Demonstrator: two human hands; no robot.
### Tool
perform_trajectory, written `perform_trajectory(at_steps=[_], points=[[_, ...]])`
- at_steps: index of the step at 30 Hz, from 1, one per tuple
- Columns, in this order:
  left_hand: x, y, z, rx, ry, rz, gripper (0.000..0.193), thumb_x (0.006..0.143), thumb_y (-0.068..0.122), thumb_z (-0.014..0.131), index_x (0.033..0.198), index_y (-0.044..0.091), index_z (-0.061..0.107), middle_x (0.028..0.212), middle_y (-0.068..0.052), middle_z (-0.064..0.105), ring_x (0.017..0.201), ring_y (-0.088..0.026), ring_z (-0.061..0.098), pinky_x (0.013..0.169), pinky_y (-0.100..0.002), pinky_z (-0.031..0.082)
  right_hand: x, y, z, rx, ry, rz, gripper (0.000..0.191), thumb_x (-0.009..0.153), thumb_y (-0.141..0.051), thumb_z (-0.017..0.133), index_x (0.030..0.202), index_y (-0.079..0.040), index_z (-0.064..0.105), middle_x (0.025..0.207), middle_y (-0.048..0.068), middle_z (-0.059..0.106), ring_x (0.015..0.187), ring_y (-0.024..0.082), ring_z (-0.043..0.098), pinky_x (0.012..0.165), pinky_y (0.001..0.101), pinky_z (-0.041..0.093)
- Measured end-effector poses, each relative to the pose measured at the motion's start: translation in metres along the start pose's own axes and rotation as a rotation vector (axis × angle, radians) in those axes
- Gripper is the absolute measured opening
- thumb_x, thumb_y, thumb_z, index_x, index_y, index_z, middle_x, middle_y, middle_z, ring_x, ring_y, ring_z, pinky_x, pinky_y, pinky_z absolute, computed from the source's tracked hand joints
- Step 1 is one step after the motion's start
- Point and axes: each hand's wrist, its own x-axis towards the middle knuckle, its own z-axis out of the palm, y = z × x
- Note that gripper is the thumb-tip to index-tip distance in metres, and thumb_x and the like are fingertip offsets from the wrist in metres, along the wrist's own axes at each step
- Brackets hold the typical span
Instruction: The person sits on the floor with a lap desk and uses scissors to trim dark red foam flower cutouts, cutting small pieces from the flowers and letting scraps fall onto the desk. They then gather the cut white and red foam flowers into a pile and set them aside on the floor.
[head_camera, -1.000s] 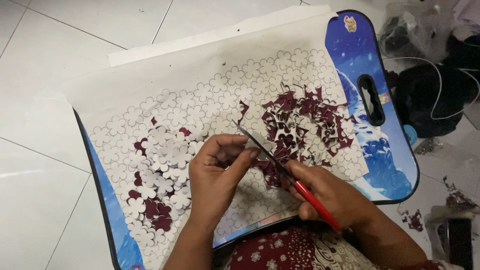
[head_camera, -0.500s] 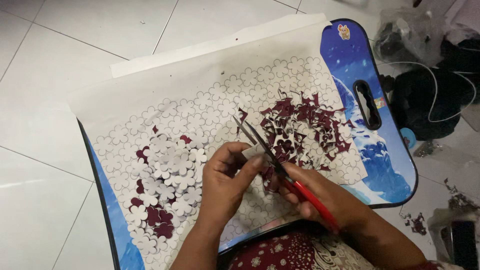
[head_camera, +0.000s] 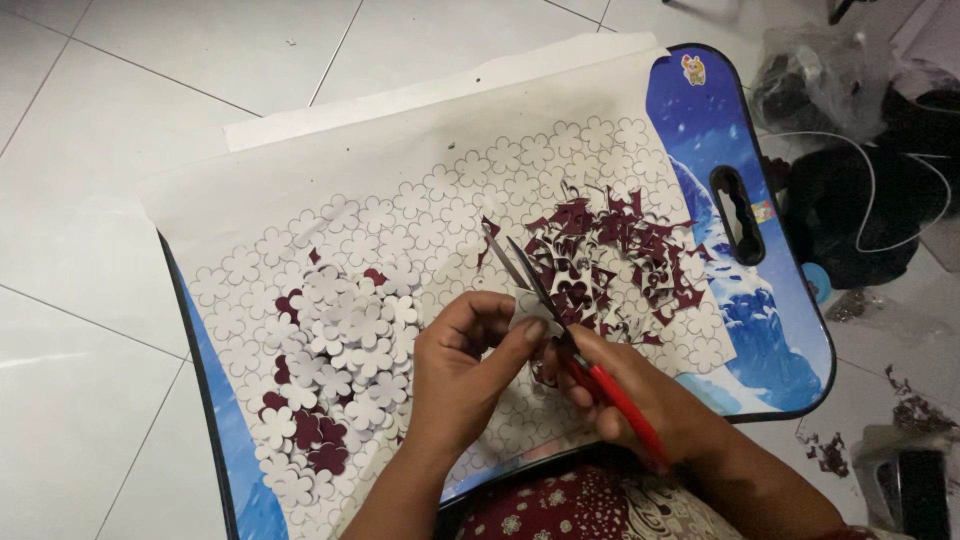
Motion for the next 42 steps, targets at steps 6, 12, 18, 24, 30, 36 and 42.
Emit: perform_trajectory(at_steps=[6,12,18,24,30,36,42], points=[[-0.001,0.006,0.001,0.031,-0.019,-0.028,0.014,0.089,0.006,0.078,0.096,0.001,0.066,0.083,-0.01,0.077,0.074,-0.012,0.073,0.067,-0.026,0.06,0.002,0.006,0.005,-0.031,-0.001,-0.046,0.126,0.066,-0.102,0.048,0.139,0.0,0.052,0.086,0.001,0.049,0.074,0.011,0.048,0.062,0.0288,0.043],[-0.002,0.007,0.0,0.0,-0.041,-0.02,0.014,0.09,0.005,0.078,0.092,0.001,0.064,0.082,-0.011,0.077,0.074,-0.014,0.073,0.067,-0.028,0.061,0.004,0.015,0.007,-0.093,0.033,-0.056,0.12,0.068,-0.101,0.049,0.137,-0.002,0.051,0.08,-0.001,0.051,0.069,0.01,0.05,0.06,0.0285,0.043],[-0.003,0.007,0.009,0.116,0.072,0.079,0.018,0.091,0.006,0.077,0.107,0.001,0.07,0.089,-0.007,0.078,0.081,-0.011,0.072,0.074,-0.025,0.06,-0.001,0.013,0.003,-0.111,0.022,-0.068,0.119,0.068,-0.103,0.046,0.132,-0.003,0.056,0.077,-0.002,0.049,0.067,0.01,0.048,0.059,0.0283,0.04],[-0.011,0.017,0.012,0.244,0.084,0.036,0.027,0.085,0.01,0.08,0.11,0.003,0.071,0.089,-0.006,0.08,0.079,-0.01,0.076,0.071,-0.025,0.063,-0.013,-0.004,0.006,0.058,0.016,0.099,0.138,0.056,-0.104,0.054,0.149,-0.003,0.041,0.097,0.003,0.059,0.084,0.014,0.056,0.071,0.0316,0.046],[-0.014,0.019,0.012,0.266,-0.01,0.109,0.031,0.085,0.008,0.082,0.113,0.002,0.071,0.09,-0.007,0.08,0.082,-0.011,0.077,0.073,-0.025,0.064,-0.015,-0.008,0.005,0.059,-0.001,0.053,0.149,0.056,-0.105,0.054,0.16,0.0,0.03,0.101,0.006,0.055,0.09,0.018,0.051,0.076,0.0331,0.043],[-0.014,0.021,0.009,0.266,-0.034,0.082,0.032,0.085,0.008,0.081,0.115,0.001,0.069,0.09,-0.008,0.081,0.082,-0.013,0.079,0.074,-0.026,0.065,-0.011,-0.008,0.005,-0.014,0.012,0.062,0.146,0.053,-0.109,0.046,0.148,0.001,0.042,0.091,0.004,0.049,0.08,0.017,0.043,0.069,0.032,0.037],[-0.011,0.025,0.008,0.217,-0.031,0.04,0.035,0.085,0.007,0.079,0.118,0.002,0.068,0.09,-0.009,0.081,0.082,-0.015,0.08,0.074,-0.028,0.065,-0.008,-0.013,0.003,0.029,0.015,0.082,0.143,0.05,-0.108,0.049,0.142,0.001,0.051,0.087,0.002,0.049,0.075,0.015,0.042,0.064,0.031,0.035]])
